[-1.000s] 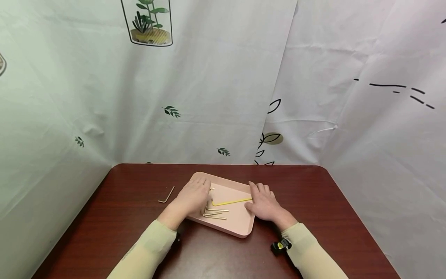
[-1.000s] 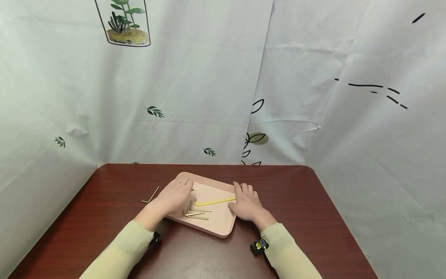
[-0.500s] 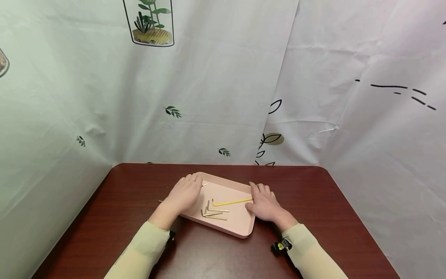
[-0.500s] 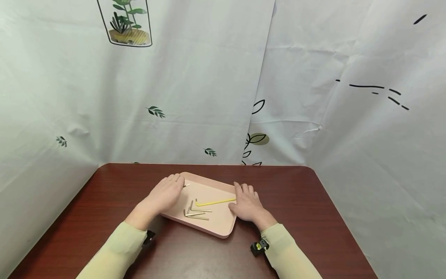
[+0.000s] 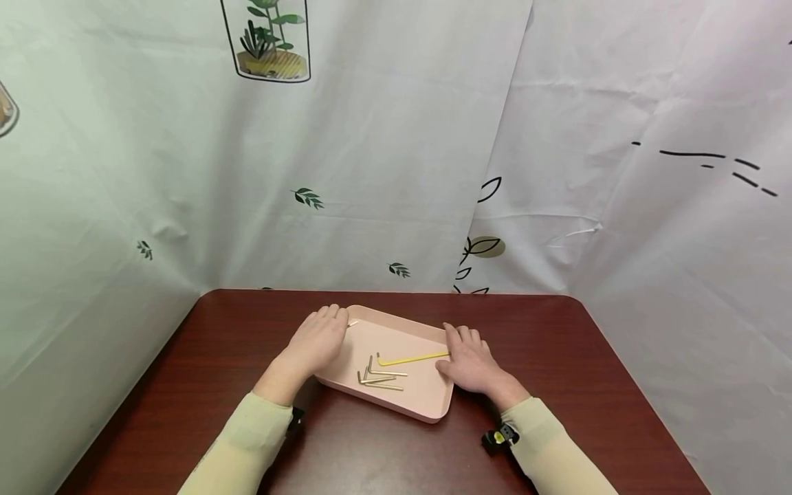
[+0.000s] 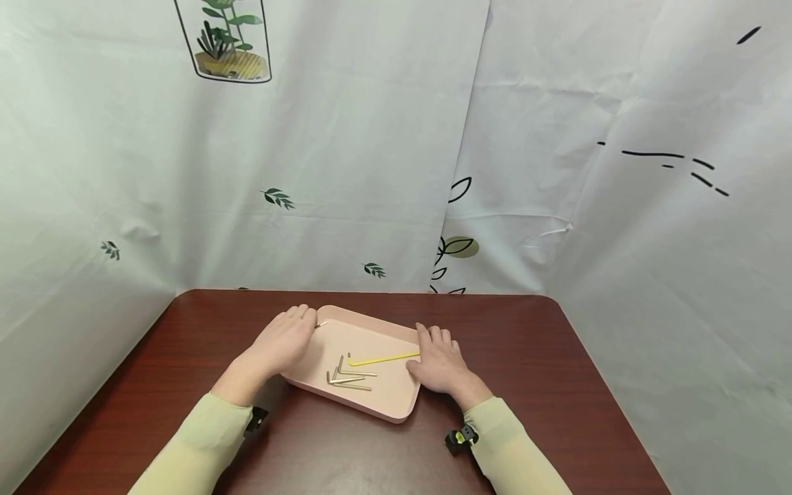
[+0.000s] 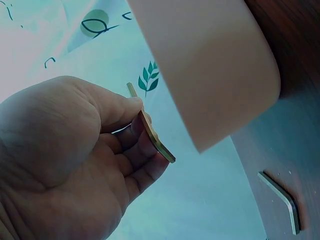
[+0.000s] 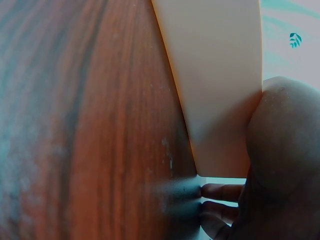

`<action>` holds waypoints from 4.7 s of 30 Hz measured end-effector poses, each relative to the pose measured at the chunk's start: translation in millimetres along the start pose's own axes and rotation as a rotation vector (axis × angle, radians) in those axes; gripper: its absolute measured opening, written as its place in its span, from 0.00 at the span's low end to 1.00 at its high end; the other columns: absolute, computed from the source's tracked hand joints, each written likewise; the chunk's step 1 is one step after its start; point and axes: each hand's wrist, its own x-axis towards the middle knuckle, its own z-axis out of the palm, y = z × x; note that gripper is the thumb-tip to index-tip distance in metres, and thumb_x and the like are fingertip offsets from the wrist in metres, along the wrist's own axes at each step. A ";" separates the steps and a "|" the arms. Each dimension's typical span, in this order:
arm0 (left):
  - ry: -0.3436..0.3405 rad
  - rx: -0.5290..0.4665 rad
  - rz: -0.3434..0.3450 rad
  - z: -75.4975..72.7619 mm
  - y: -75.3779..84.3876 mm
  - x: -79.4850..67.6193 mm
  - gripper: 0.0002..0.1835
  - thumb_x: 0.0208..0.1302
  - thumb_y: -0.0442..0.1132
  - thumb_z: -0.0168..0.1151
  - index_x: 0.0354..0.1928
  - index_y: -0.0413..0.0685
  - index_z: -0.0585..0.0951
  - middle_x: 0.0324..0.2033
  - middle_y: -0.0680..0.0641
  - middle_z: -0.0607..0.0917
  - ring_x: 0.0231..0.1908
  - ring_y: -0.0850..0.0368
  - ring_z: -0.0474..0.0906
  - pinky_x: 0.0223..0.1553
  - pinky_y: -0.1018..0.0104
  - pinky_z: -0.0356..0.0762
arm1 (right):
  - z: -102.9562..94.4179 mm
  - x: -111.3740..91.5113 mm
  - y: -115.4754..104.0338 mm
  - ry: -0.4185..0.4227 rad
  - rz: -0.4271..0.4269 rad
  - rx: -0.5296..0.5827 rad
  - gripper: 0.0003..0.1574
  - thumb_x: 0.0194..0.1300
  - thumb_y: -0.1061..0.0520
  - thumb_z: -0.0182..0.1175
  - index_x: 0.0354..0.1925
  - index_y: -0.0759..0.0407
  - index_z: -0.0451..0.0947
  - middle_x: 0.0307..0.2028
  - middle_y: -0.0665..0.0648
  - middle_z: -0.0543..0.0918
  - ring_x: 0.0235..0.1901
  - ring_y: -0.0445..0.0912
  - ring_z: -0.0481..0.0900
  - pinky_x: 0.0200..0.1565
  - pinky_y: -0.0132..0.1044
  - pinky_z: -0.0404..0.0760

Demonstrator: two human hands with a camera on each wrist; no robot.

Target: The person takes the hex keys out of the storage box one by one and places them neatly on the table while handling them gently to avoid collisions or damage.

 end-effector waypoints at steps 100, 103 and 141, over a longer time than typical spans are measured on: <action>-0.232 -0.143 -0.408 14.1 -95.7 -38.0 0.14 0.87 0.34 0.50 0.53 0.23 0.76 0.43 0.29 0.80 0.46 0.28 0.81 0.50 0.32 0.80 | -2.9 -2.8 -2.0 -0.014 0.006 -0.001 0.53 0.68 0.49 0.66 0.83 0.67 0.61 0.67 0.70 0.73 0.66 0.66 0.68 0.61 0.67 0.69; -0.233 -0.149 -0.416 14.8 -96.7 -39.5 0.15 0.87 0.34 0.50 0.53 0.23 0.75 0.43 0.28 0.79 0.46 0.27 0.81 0.49 0.32 0.81 | 2.1 -1.0 2.7 -0.003 0.000 0.001 0.54 0.68 0.47 0.67 0.83 0.66 0.61 0.68 0.70 0.73 0.67 0.66 0.67 0.61 0.67 0.69; -0.286 -0.200 -0.423 16.5 -100.6 -35.2 0.10 0.84 0.29 0.50 0.53 0.24 0.75 0.45 0.26 0.79 0.45 0.28 0.83 0.47 0.34 0.81 | 3.4 -1.8 3.6 0.025 -0.018 0.002 0.53 0.68 0.48 0.66 0.83 0.67 0.61 0.67 0.70 0.74 0.66 0.66 0.68 0.59 0.68 0.70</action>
